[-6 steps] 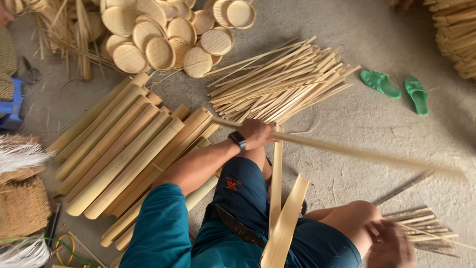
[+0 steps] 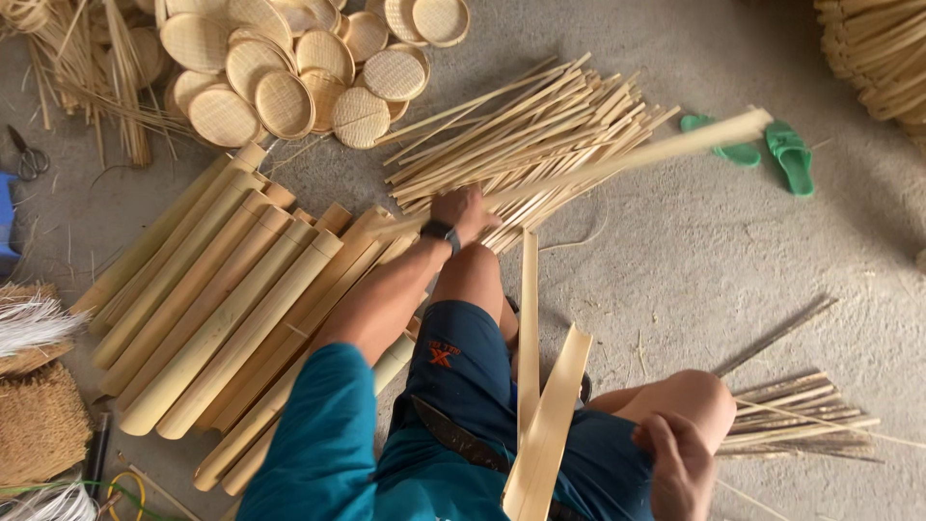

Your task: The person splits bamboo strips using a knife and a wooden mallet, then trims the ends of a small woven bamboo basket. The person works on the floor surrounded by bamboo materials and finished baskets.

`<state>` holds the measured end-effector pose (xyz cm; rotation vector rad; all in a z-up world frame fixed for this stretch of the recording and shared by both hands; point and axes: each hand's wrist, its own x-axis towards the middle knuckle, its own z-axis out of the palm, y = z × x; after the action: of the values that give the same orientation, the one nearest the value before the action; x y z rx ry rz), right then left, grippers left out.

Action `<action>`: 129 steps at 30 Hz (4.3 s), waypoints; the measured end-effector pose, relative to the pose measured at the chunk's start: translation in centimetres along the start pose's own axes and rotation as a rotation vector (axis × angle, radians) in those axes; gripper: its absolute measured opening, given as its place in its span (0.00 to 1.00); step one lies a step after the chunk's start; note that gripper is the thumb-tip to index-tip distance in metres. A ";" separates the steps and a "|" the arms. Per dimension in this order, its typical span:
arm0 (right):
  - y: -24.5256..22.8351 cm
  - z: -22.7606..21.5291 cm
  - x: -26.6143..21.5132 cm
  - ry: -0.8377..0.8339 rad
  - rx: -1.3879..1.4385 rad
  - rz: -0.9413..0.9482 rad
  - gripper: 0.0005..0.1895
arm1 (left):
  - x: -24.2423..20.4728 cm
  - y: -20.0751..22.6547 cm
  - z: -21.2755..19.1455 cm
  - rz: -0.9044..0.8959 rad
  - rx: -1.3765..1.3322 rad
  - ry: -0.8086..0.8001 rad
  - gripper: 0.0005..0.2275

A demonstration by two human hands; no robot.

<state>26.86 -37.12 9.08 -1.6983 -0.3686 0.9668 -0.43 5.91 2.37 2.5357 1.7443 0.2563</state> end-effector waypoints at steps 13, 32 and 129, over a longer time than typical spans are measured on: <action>-4.3 5.6 -4.3 -0.326 -0.614 -0.083 0.15 | -20.5 12.2 -8.2 1.296 -0.387 -0.667 0.23; -7.4 6.2 -8.1 -0.527 -0.470 -0.652 0.13 | -22.1 11.0 -7.6 0.944 -0.599 -0.654 0.42; -13.6 4.7 7.9 -0.264 0.130 -0.720 0.09 | -3.9 10.6 -10.1 0.713 -0.834 -0.142 0.07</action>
<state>31.23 -23.93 17.82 -1.1732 -0.9896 0.6474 6.27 -2.09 13.35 2.2832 0.4337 0.6399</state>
